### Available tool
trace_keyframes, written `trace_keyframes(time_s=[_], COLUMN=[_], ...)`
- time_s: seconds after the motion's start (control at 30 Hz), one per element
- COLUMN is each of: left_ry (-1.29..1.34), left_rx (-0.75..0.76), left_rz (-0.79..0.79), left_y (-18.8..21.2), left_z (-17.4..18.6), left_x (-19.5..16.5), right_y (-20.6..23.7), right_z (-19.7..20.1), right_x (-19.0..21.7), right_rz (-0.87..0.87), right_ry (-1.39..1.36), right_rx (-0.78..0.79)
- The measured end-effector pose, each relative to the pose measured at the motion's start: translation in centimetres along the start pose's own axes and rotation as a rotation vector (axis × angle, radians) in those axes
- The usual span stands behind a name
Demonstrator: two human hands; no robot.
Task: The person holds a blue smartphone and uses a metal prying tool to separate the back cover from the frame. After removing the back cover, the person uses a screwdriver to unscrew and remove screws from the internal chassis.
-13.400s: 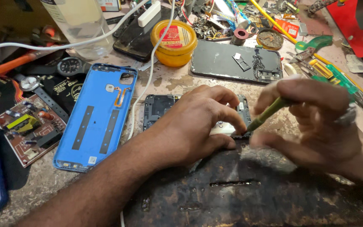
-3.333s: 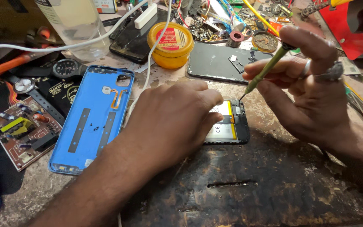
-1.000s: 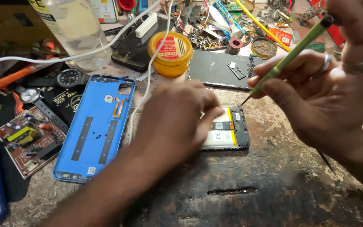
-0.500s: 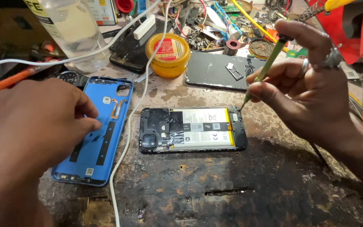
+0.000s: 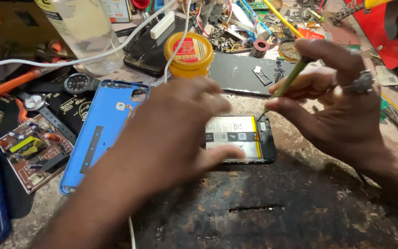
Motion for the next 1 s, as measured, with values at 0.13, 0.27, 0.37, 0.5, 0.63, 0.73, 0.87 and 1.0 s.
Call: trace_keyframes(time_s=[0.13,0.27,0.37,0.5,0.63,0.73,0.87,1.0], left_ry=[-0.008,0.08,0.109,0.111,0.124,0.126,0.169,0.225], left_rx=[-0.073,0.049,0.123,0.102,0.127,0.111,0.091,0.089], left_rz=[-0.196,-0.124,-0.079,-0.073,-0.074,-0.088,-0.083,-0.051], left_y=[-0.6,-0.8,-1.3,-1.9,-1.6,-1.3,-1.2,-1.1], left_z=[-2.8,-4.1,-4.2,-3.9,-4.0,-3.9,-3.4,-3.1], left_x=[-1.4,-1.1,-1.2,-1.5,-1.4,-1.5,-1.9,-2.0], right_y=[0.1,0.9,1.0,0.6,-0.2,-0.6,-0.3,-0.1], right_z=[0.7,0.7,0.7,1.4,4.0,5.9,7.0,6.8], right_x=[0.0,-0.1,-0.4,-0.1,-0.2,-1.8,-5.0,-6.0], right_rz=[-0.029,-0.007,-0.017,0.004,-0.023,-0.238,-0.532,-0.497], right_ry=[-0.168,-0.201,-0.201,-0.202,0.094,0.506,0.781,0.826], right_rx=[0.021,0.043,0.047,0.085,-0.048,-0.032,0.161,0.238])
Point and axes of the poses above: each hand's wrist, its own y-axis away from the middle knuckle, its own z-axis out of the back of the hand, x = y × z, the point moved 5 cm from there along -y, towards the middle knuckle, and after that the axes turned 6 degrees about -z, right-handed, at the moved point
